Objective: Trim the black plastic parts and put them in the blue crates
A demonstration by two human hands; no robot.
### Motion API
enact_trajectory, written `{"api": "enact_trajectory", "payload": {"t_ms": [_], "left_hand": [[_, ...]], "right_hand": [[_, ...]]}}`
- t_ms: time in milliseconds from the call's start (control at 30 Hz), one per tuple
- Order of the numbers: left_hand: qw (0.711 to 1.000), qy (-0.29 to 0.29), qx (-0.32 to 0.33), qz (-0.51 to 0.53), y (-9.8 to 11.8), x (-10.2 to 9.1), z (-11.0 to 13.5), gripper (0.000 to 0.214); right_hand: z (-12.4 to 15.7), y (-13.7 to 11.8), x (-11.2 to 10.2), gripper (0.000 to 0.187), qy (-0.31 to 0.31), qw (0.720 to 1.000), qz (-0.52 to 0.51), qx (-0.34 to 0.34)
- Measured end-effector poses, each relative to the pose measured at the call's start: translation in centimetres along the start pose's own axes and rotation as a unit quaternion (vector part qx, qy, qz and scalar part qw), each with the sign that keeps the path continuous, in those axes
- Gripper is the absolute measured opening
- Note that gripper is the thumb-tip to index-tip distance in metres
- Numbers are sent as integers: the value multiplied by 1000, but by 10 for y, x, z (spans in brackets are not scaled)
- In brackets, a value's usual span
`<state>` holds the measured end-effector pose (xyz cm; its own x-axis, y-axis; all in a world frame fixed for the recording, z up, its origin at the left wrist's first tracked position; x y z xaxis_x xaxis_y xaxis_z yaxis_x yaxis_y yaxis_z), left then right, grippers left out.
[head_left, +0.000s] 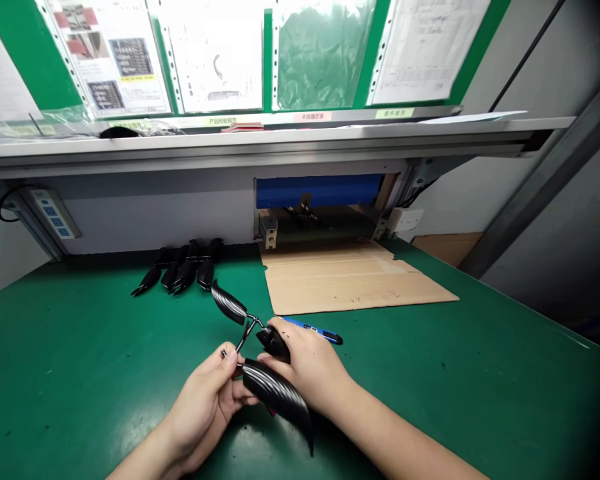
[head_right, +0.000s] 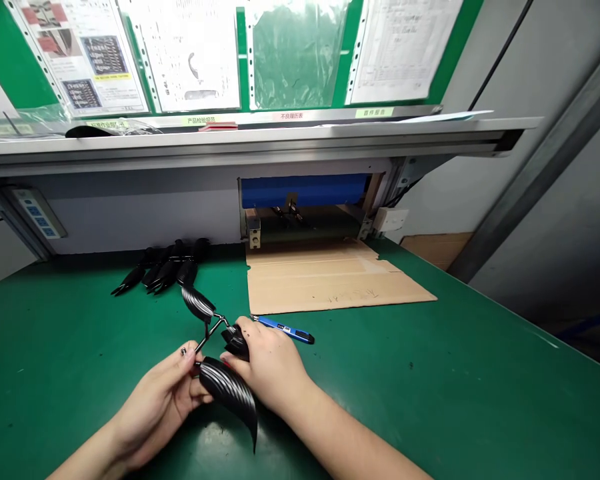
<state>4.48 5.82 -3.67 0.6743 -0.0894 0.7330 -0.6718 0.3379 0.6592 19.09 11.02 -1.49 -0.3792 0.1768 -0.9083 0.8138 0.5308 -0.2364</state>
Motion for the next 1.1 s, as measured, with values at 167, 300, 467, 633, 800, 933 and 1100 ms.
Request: {"api": "enact_trajectory", "payload": {"t_ms": [167, 300, 467, 633, 800, 933, 1100], "left_hand": [[998, 42, 2, -56, 4, -8, -5, 24], [919, 154, 176, -319, 46, -29, -8, 36], [911, 184, 160, -332, 69, -38, -6, 37], [913, 40, 48, -404, 59, -14, 1, 38], [847, -101, 42, -520, 55, 5, 15, 37], [895, -139, 14, -424, 51, 4, 14, 35], [968, 77, -43, -235, 41, -21, -4, 31]], "right_hand": [[-4, 6, -8, 24, -31, 999, 23, -27], [0, 1, -3, 18, -128, 987, 15, -95], [-4, 10, -11, 63, -40, 996, 50, -69], [-2, -4, -35, 55, 56, 983, 102, -145], [11, -33, -30, 35, -6, 960, 83, -266], [19, -42, -17, 14, -120, 949, -43, -287], [0, -1, -20, 21, -41, 992, 101, -64]]}}
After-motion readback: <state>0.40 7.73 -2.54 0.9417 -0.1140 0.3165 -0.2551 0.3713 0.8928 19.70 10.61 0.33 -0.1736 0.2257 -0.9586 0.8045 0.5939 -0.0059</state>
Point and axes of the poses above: each hand's wrist, its own z-axis away from the middle knuckle, its own x-axis out of the palm, y = z × x, the point moved 5 cm from there along -z, towards the middle knuckle, and after that the axes turned 12 degrees about z, right-handed, at the moved point
